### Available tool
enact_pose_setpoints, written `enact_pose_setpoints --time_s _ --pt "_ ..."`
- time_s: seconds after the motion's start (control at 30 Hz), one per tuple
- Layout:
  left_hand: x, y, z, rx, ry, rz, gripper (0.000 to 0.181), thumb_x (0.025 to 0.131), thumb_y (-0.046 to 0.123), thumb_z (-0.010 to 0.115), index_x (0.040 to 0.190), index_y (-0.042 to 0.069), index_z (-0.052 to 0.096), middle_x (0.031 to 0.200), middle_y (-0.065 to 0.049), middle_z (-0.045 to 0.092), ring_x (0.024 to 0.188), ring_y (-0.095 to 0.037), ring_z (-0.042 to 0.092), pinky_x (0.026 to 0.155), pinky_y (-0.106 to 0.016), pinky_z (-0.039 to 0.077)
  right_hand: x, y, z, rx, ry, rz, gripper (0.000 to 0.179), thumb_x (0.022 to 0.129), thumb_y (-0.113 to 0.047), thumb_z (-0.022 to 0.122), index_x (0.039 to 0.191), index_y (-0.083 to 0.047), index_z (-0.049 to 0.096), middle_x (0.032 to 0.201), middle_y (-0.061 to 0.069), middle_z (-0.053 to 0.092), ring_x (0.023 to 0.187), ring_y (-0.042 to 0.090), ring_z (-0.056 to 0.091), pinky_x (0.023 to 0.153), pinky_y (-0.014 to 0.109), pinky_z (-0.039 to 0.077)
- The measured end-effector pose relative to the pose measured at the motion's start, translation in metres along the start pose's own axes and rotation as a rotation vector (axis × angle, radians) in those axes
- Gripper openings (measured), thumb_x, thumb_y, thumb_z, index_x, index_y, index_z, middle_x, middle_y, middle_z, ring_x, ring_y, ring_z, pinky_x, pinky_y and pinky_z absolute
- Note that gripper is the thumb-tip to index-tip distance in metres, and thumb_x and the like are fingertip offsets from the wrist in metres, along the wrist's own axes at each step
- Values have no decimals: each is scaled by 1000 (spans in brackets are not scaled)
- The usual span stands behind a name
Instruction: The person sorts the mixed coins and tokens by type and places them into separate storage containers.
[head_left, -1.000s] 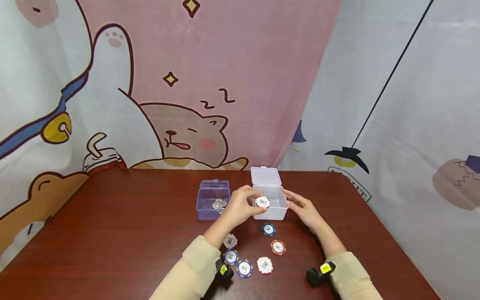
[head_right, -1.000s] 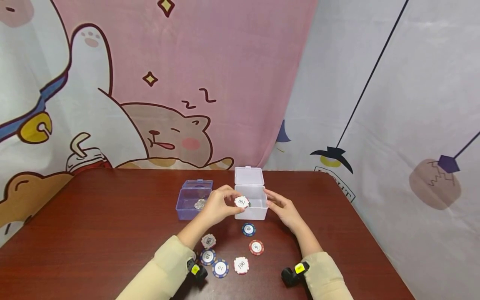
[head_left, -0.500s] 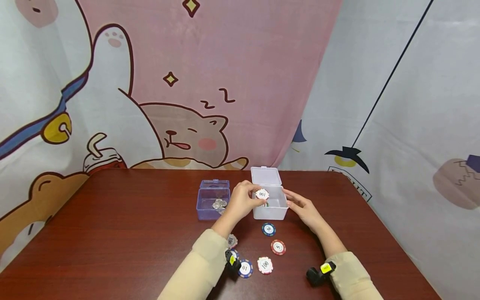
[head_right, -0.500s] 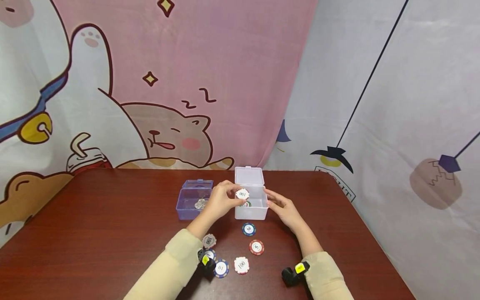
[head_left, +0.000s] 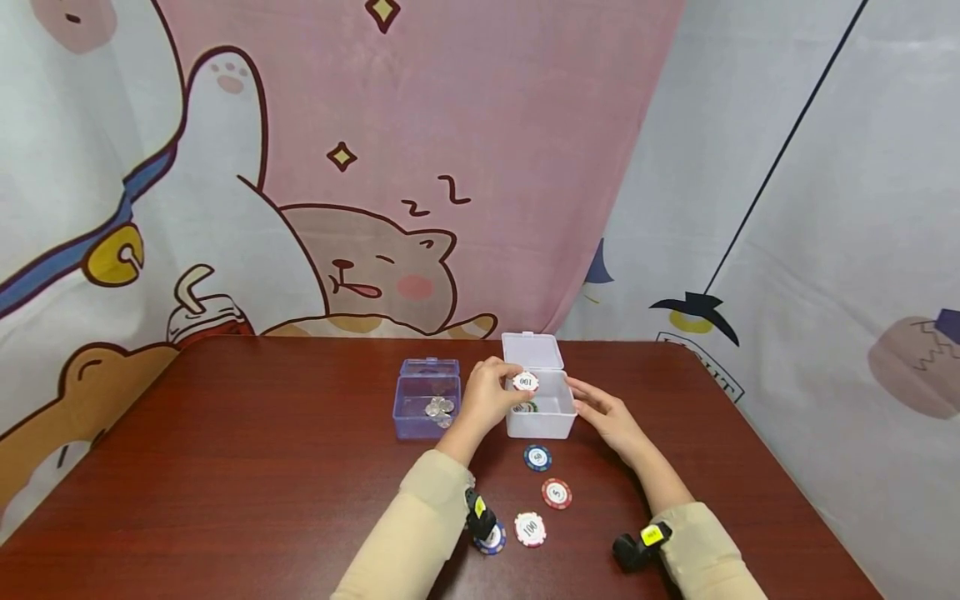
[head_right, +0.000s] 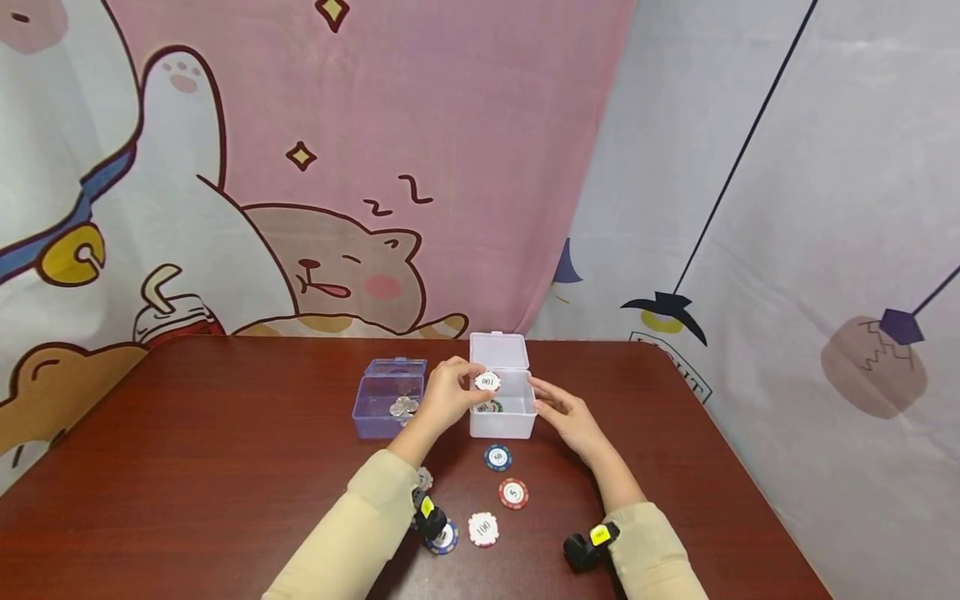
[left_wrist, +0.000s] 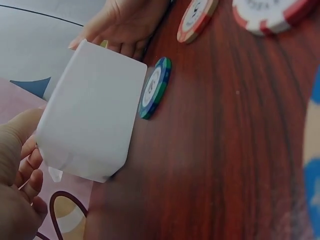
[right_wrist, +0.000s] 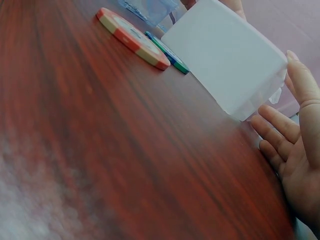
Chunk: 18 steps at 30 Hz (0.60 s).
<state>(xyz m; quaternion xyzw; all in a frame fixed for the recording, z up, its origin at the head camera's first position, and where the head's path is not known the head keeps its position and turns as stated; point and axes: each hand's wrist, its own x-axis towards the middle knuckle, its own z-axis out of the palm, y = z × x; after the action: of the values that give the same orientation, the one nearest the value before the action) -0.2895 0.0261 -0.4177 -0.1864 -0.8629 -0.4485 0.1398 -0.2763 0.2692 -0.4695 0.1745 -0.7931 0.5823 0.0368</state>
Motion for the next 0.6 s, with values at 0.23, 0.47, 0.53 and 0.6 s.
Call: enact_pose_setpoints --time_s 0.23,0.47,0.53,0.6 --pt "0 -2 7 41 51 4 38 70 22 86 103 7 75 94 -1 62 89 -21 52 74 -32 42 0 -1 0 5 -3 -1 44 97 -10 56 140 -1 47 132 26 51 118 31 51 88 21 44" --pt "-3 -4 12 77 80 22 40 70 22 86 105 7 74 96 -3 61 90 -22 53 77 -35 43 -1 -4 1 41 -15 -10 45 97 -7 55 141 0 45 134 27 49 121 40 46 88 20 44" --pt "-3 -4 13 77 80 20 41 71 22 85 107 7 73 98 -4 61 92 -23 53 79 -37 42 -1 -3 1 37 -14 -8 45 97 -8 55 141 0 45 134 27 49 121 40 46 88 20 43" --pt "-4 -4 13 80 78 19 41 72 23 85 109 7 73 100 -4 61 93 -23 54 81 -38 42 -1 -2 1 26 -9 -2 45 97 -9 56 141 -1 46 134 26 50 121 39 47 88 21 44"
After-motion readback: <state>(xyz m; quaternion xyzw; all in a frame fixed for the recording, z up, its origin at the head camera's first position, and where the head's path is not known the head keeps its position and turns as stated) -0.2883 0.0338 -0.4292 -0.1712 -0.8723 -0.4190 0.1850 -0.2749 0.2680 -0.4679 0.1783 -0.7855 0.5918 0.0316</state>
